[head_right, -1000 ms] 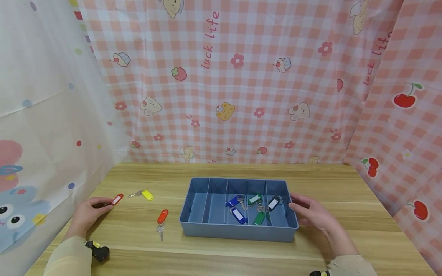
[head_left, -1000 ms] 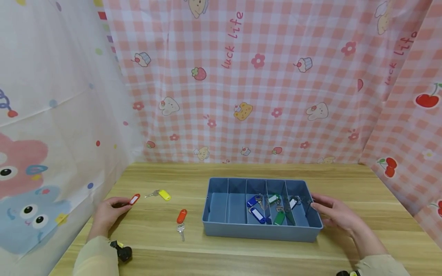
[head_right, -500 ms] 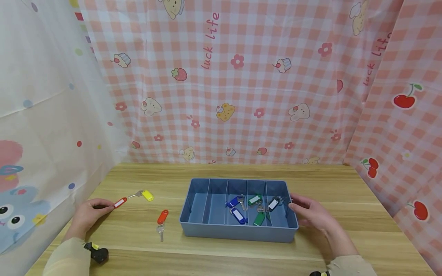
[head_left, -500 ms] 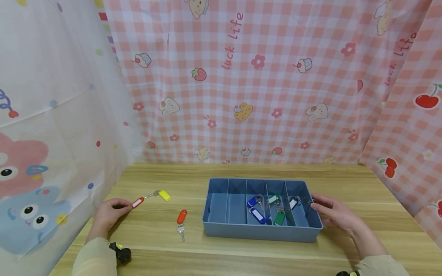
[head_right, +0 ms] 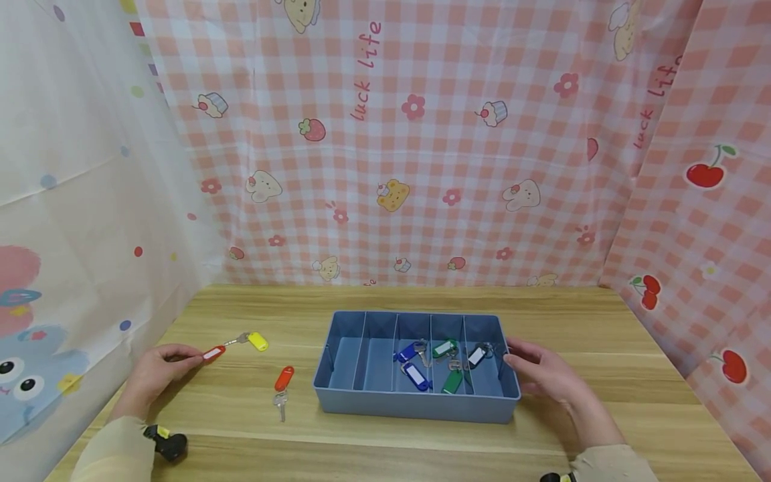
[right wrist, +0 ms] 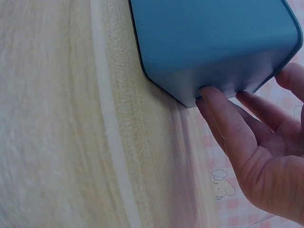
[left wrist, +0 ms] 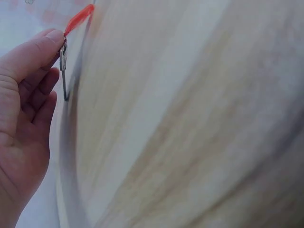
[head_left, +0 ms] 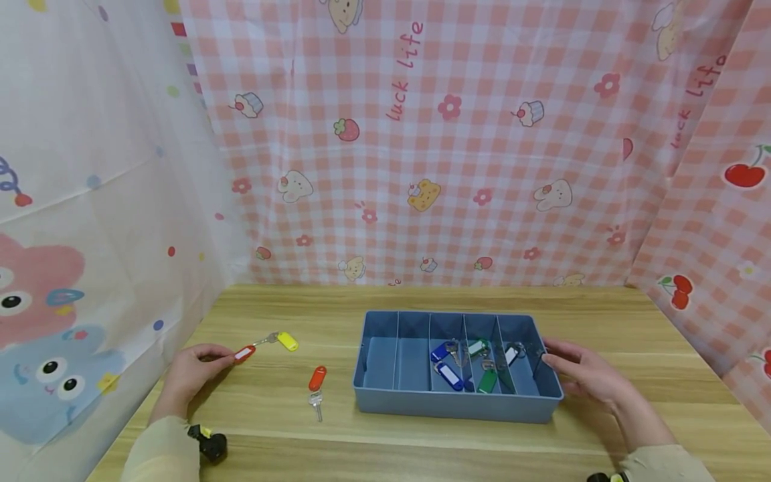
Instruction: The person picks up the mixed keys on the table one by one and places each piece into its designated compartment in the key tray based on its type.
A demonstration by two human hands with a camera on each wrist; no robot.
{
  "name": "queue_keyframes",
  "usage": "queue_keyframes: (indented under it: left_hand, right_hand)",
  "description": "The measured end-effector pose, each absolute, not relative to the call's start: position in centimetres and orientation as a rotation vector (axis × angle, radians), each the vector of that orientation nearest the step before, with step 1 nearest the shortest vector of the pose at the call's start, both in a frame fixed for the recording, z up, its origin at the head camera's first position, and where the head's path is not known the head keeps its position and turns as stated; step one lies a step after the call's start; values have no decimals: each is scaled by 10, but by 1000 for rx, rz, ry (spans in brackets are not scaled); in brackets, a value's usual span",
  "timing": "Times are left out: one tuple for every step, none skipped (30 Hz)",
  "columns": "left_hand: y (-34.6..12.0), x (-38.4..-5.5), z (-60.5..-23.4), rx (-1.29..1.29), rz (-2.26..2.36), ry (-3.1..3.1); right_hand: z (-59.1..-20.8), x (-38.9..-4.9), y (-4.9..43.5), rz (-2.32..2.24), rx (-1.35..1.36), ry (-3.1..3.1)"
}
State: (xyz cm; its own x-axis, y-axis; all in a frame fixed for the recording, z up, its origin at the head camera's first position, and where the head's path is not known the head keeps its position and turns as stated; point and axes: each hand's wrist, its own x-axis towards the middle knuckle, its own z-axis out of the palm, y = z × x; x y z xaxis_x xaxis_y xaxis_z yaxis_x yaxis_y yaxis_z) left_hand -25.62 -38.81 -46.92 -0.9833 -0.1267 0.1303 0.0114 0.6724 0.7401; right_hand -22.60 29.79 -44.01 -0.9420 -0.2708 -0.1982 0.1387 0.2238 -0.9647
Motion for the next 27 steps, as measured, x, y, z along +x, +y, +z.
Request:
queue_keyframes:
  left_hand:
    - [-387,-256,-468,104,-1221,-2717]
    - [-387,-256,-467,109,-1243,-2720]
    - [-386,-256,-465,118,-1287,-2717]
    - [-385,-257,-464,127,-1297,-2723]
    - [-384,-257,-462,128,-1302,-2724]
    - [-384,-257,-461,121,-1314,-2722]
    - [-383,-257,-459,109,-1339,-2716]
    - [-382,-257,-458,100,-1351,-2709]
    - [-382,-258,-456,90,-1360,-2703]
    - [-381,-258,-455,83,-1358,-2699]
    - [-380,-259,-453,66,-1367,-2692]
    - [-379,-259,-452,55,-1372,-2689]
    - [-378,-259,-450,45,-1368,-2689]
    - [-377,-259,-449,36,-1340,-2693]
    - [-376,-259,-447,23,-1322,-2696]
    - [-375,-259,-446,15,-1302,-2700]
    - [-373,-259,-444,-4,-1266,-2704]
    - [-372,-259,-442,-17,-1250,-2703]
    - [-370,-259,-441,-32,-1236,-2701]
    - [-368,-259,-439,-40,-1221,-2700]
    - [-367,-259,-438,-54,-1213,-2698]
    - [-365,-259,-436,-64,-1204,-2695]
    - [-363,-259,-435,-73,-1199,-2691]
    - [-361,-259,-434,-75,-1194,-2687]
    - [-359,-259,-432,-74,-1186,-2687]
    - [-357,-259,-431,-76,-1186,-2685]
    - [-355,-259,-430,-82,-1188,-2682]
  right_hand:
    - [-440,-226,298,-1771,-123,2179]
    - [-440,-226,298,-1773,-125,2179]
    - [-440,-226,298,-1774,-126,2180]
    - [-440,-226,298,-1776,-127,2180]
    - [-440,-226,298,-1776,-128,2182]
    - [-440,-226,298,-1775,-132,2184]
    - [-440,-226,298,-1773,-134,2185]
    - [-440,-226,297,-1773,-135,2185]
    - [-440,-226,297,-1774,-136,2184]
    - [-440,-226,297,-1773,-137,2183]
    - [-440,-226,297,-1773,-137,2183]
    - [-441,-226,298,-1772,-138,2184]
    - [-441,-226,298,-1771,-137,2184]
    - [-441,-226,298,-1770,-136,2185]
    - [-440,-226,298,-1767,-134,2188]
    - [-440,-226,298,-1766,-131,2189]
    - [-440,-226,297,-1763,-129,2192]
    - [-440,-226,297,-1761,-127,2192]
    - [-440,-226,297,-1760,-128,2191]
    - [-440,-225,297,-1762,-127,2189]
    - [-440,-225,297,-1764,-128,2186]
    - [-439,-225,297,-1767,-131,2183]
    - [-439,-225,297,-1769,-135,2181]
    - [-439,-225,297,-1772,-138,2177]
    - [-439,-225,297,-1775,-142,2175]
    - [-439,-225,297,-1777,-145,2174]
    - [-439,-225,296,-1777,-147,2174]
